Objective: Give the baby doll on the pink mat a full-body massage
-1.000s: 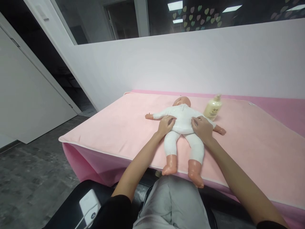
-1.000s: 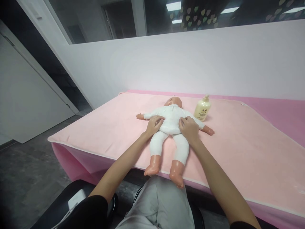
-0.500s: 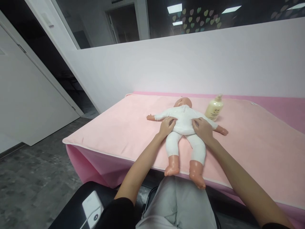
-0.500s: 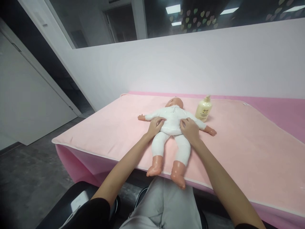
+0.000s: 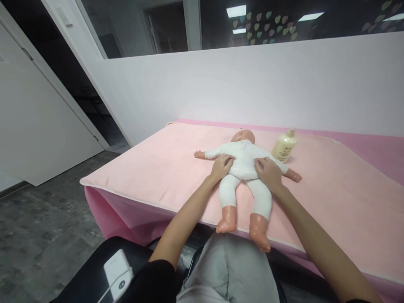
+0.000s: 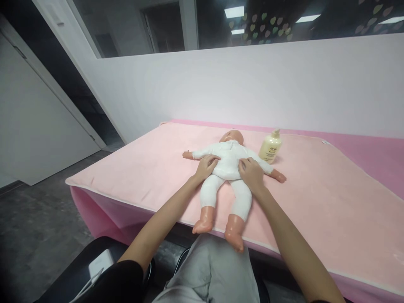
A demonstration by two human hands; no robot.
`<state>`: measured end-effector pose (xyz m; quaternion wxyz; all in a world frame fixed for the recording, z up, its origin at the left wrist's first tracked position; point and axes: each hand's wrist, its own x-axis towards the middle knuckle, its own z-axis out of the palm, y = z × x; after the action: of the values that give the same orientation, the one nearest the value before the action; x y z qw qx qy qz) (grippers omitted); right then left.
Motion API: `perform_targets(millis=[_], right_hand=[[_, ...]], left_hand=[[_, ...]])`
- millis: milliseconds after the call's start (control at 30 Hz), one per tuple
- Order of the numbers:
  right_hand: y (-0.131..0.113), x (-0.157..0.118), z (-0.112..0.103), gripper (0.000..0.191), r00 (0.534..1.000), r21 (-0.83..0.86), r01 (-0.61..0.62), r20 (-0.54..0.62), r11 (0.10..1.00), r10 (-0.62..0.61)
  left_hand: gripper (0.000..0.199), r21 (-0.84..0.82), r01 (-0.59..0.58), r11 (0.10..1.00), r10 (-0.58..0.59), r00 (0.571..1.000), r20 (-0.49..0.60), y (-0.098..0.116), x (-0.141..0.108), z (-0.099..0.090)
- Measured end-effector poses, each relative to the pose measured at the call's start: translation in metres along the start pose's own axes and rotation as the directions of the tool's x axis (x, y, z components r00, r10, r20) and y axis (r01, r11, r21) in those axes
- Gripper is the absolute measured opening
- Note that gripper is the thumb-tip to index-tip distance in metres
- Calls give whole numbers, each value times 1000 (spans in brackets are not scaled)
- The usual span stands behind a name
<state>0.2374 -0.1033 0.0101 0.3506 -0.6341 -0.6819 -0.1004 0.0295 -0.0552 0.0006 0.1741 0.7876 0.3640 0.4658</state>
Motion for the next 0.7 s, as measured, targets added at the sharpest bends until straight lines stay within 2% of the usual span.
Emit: perform_targets(millis=[700], right_hand=[[-2, 0, -1, 31, 1000, -4, 4, -1, 1000, -4]], left_hand=[[19, 17, 10, 1000, -11, 1000, 1, 2, 0, -1]])
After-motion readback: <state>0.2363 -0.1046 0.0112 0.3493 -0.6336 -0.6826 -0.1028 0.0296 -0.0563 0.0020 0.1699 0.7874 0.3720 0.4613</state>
